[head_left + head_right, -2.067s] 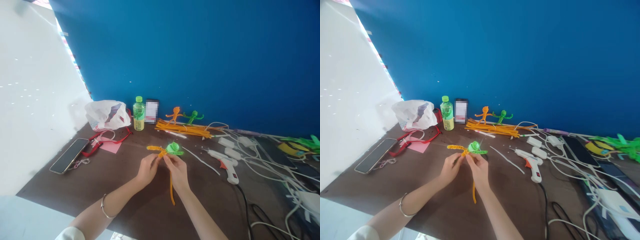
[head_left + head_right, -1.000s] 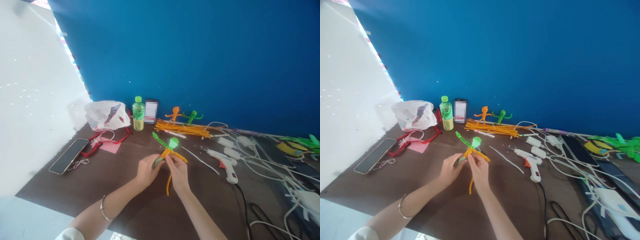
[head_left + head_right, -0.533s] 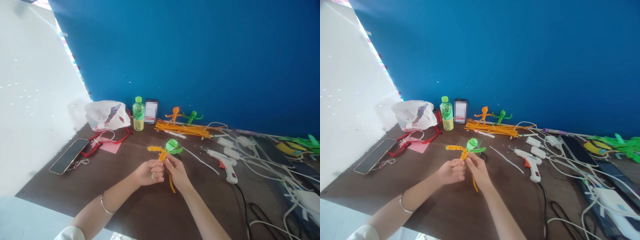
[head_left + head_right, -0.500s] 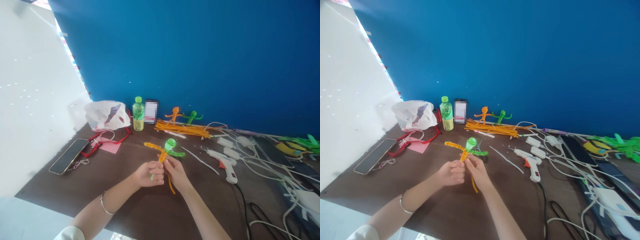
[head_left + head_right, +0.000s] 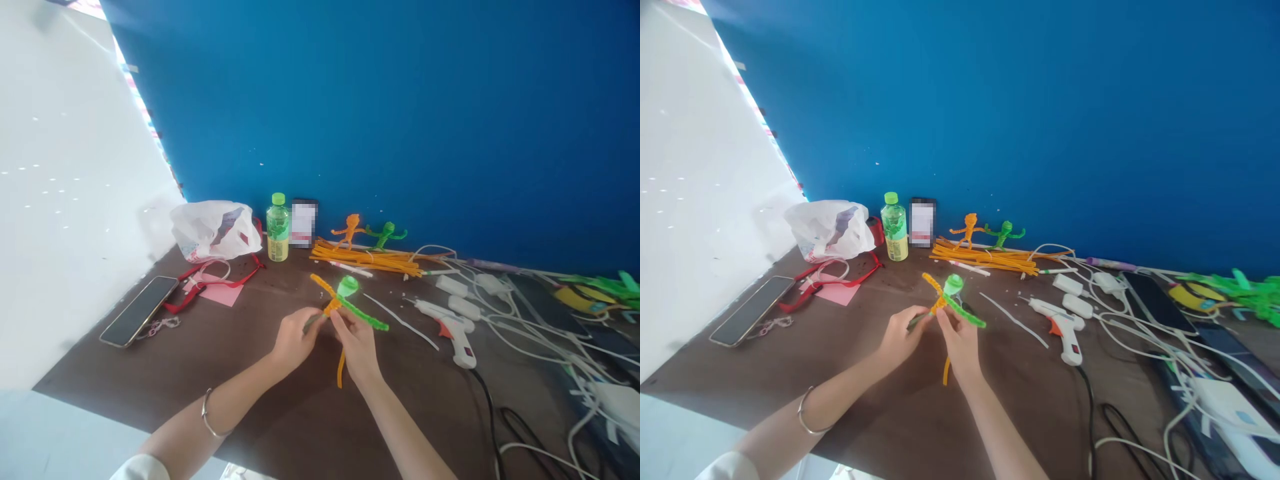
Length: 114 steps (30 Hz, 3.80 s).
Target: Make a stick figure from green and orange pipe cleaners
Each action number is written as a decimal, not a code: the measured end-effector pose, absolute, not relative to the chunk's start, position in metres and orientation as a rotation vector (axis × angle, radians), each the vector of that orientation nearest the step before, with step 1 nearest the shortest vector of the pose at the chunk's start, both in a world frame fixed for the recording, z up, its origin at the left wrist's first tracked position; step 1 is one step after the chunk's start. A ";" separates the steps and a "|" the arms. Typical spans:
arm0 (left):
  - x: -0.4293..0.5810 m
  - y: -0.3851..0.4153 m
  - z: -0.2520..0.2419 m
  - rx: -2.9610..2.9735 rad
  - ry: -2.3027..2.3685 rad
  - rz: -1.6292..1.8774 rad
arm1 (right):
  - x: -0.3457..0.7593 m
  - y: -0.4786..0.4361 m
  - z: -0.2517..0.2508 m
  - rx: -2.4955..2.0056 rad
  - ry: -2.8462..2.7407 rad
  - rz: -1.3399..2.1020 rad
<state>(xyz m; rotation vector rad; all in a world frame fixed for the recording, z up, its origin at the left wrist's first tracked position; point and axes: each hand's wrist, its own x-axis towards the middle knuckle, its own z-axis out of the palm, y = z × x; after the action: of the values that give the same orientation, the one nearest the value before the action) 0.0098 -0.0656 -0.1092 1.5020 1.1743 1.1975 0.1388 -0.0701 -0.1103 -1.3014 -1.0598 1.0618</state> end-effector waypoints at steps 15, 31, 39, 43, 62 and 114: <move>-0.001 -0.055 -0.108 0.432 0.316 0.517 | 0.142 -0.075 -0.100 -1.086 -1.186 1.425; 0.006 -0.061 -0.109 1.267 0.906 1.052 | 0.143 -0.072 -0.105 -1.230 -1.330 0.963; 0.001 -0.062 -0.107 0.344 0.261 0.573 | 0.143 -0.075 -0.098 -1.199 -1.419 0.850; 0.001 -0.067 -0.108 0.282 0.297 0.488 | 0.141 -0.078 -0.099 -1.100 -1.343 1.200; 0.007 -0.061 -0.105 0.964 0.725 0.950 | 0.152 -0.069 -0.100 -1.148 -1.403 0.937; 0.006 -0.069 -0.111 1.763 1.287 1.203 | 0.138 -0.081 -0.103 -1.341 -1.270 0.742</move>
<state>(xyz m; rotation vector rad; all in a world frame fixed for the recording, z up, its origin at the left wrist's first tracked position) 0.0063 -0.0693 -0.1107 1.7635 1.2869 1.2029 0.1377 -0.0806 -0.1027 -1.3405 -1.2704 0.7421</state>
